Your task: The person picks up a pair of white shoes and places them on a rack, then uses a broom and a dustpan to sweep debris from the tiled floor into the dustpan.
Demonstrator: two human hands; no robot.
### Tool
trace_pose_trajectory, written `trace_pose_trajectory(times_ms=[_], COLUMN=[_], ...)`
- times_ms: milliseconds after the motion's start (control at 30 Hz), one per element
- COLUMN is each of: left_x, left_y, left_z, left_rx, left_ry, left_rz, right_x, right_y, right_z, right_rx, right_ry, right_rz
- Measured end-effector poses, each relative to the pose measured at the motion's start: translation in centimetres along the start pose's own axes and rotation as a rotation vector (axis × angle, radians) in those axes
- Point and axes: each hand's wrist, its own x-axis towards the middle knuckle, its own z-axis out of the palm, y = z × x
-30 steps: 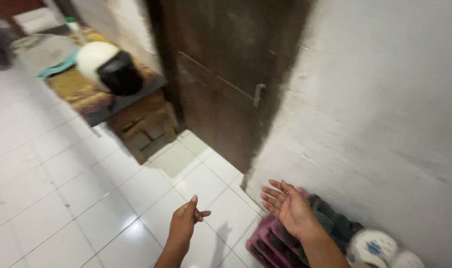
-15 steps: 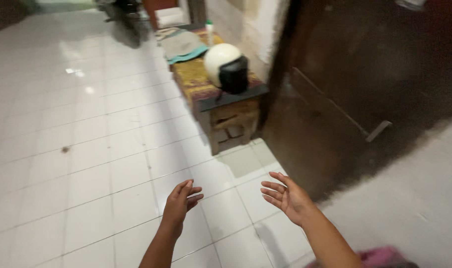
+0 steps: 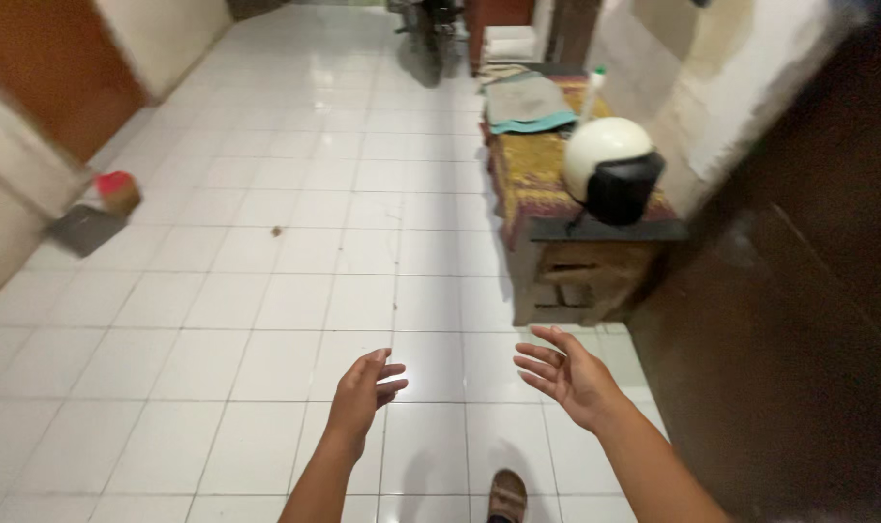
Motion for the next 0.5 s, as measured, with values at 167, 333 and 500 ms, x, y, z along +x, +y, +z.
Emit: trace_pose_trajectory(times_ms=[167, 333, 500], left_x=[2.3, 5.9, 9.0], left_y=[1.2, 4.4, 7.1], left_z=[-2.0, -2.2, -1.2], left_rx=[-0.055, -0.051, -0.097], left_ry=[0.071, 0.162, 0.238], left_rz=[0.019, 0.031, 0.038], right_x=[5.4, 11.7, 16.5], right_y=[-1.5, -3.7, -6.3], right_z=[3.8, 7.3, 9.3], right_rx=[-0.067, -0.153, -0.220], right_ry=[-0.081, -0.164, -0.203], right_rz=[0.050, 0.099, 0.156])
